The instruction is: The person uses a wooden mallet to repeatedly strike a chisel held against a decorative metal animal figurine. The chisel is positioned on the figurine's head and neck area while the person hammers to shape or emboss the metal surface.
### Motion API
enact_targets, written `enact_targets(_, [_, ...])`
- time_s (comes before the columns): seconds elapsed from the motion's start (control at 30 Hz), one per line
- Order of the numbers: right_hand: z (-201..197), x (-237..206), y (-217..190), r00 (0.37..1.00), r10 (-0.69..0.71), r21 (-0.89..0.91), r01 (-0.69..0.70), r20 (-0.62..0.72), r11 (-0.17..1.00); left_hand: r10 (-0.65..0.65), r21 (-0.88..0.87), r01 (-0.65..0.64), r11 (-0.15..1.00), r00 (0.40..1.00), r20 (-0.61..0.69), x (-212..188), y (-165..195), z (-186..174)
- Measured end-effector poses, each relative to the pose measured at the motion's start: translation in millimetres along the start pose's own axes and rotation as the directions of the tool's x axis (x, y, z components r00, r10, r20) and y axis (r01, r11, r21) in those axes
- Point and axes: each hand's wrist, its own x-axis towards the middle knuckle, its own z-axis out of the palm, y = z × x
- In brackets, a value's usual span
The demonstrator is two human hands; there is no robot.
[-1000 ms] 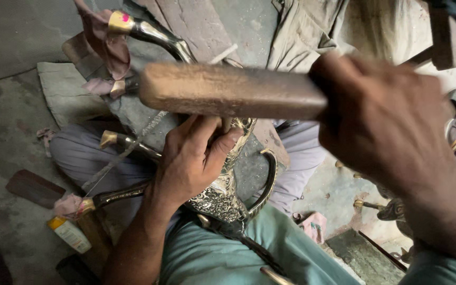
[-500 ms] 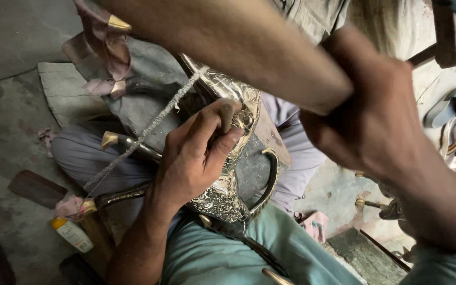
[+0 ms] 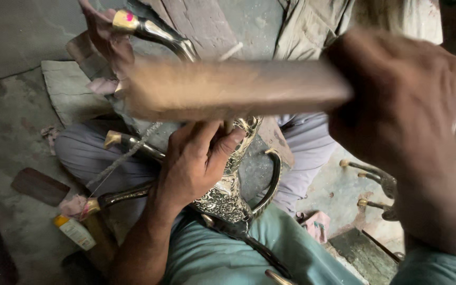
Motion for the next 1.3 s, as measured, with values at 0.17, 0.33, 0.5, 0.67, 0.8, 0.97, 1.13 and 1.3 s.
enact_targets(0.17, [0, -2, 2, 0.994, -0.015, 0.161, 0.033, -0.112, 0.986, 0.142, -0.072, -0.148, 0.986, 0.986, -0.087, 0, 1, 1])
enact_targets(0.33, [-8, -2, -3, 0.993, -0.037, 0.089, 0.047, -0.111, 0.995, 0.057, -0.205, -0.061, 0.977, 0.998, -0.029, 1, 1, -2])
enact_targets(0.5, [-2, -22, 1, 0.931, 0.075, 0.37, 0.068, -0.358, 0.927, 0.149, -0.253, -0.169, 0.953, 0.984, -0.095, 5, 3, -4])
enact_targets(0.67, [55, -61, 15, 0.944, 0.22, 0.418, -0.102, -0.245, 0.903, 0.115, -0.049, -0.125, 0.991, 0.978, -0.173, -5, 3, -14])
enact_targets(0.8, [128, -114, -10, 0.927, 0.374, 0.987, -0.079, 0.02, 0.142, -0.082, -0.074, 0.06, 0.995, 0.931, -0.355, -50, 5, -34])
enact_targets(0.97, [187, -187, -41, 0.97, 0.058, 0.961, -0.224, 0.236, -0.163, -0.224, -0.052, 0.223, 0.974, 0.886, -0.407, -97, -2, -40])
enact_targets(1.13, [199, -198, -64, 0.975, -0.191, 0.956, 0.05, -0.109, -0.291, -0.287, -0.132, 0.255, 0.958, 0.868, -0.405, -119, 0, -28])
enact_targets(1.3, [154, -189, -86, 0.992, -0.098, 0.986, 0.092, -0.078, 0.142, -0.219, -0.089, 0.201, 0.976, 0.878, -0.425, -131, 8, -24])
